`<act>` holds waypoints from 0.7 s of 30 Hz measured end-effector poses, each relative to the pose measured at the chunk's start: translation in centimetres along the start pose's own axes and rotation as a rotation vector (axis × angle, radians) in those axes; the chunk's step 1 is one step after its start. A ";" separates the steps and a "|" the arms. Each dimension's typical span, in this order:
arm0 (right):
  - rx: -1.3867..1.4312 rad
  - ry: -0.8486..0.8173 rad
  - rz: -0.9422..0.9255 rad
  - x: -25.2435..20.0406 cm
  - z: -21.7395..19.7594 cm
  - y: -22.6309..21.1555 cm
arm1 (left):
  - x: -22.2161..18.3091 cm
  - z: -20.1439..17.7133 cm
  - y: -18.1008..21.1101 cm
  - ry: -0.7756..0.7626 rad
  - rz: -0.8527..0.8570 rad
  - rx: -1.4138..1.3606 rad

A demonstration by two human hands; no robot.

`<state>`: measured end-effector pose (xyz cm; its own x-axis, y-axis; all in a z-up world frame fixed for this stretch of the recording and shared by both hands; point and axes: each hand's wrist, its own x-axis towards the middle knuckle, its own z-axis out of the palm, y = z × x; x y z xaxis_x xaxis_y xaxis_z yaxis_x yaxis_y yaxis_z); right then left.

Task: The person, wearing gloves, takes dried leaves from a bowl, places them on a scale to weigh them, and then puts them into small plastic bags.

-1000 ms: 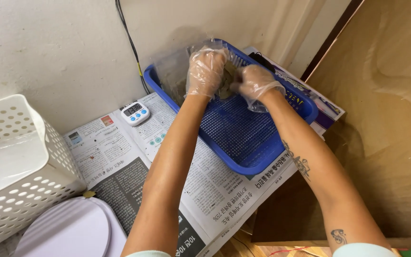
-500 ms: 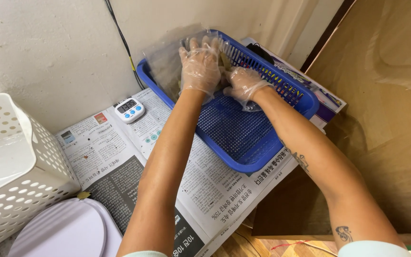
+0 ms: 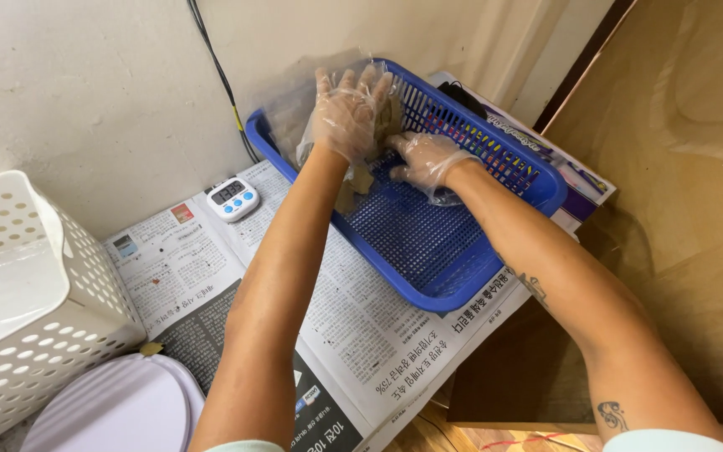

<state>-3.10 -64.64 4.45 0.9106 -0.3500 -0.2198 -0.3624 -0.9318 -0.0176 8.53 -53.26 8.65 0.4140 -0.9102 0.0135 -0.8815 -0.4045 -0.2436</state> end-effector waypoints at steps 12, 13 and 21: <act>-0.022 0.131 -0.316 -1.7 -1.1 -2.3 | -7.5 -4.9 -5.8 -0.030 -0.110 -0.228; -0.025 0.134 -0.323 -2.1 -1.3 -2.9 | -8.0 -4.8 -6.2 -0.028 -0.117 -0.227; -0.284 0.165 -0.437 -1.4 -0.5 -3.6 | -13.9 -2.7 -11.6 0.251 0.057 -0.048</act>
<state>-2.99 -60.89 5.28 0.9917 0.0863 -0.0951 0.1036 -0.9750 0.1964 12.40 -36.13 13.89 0.2988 -0.9229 0.2430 -0.9141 -0.3499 -0.2050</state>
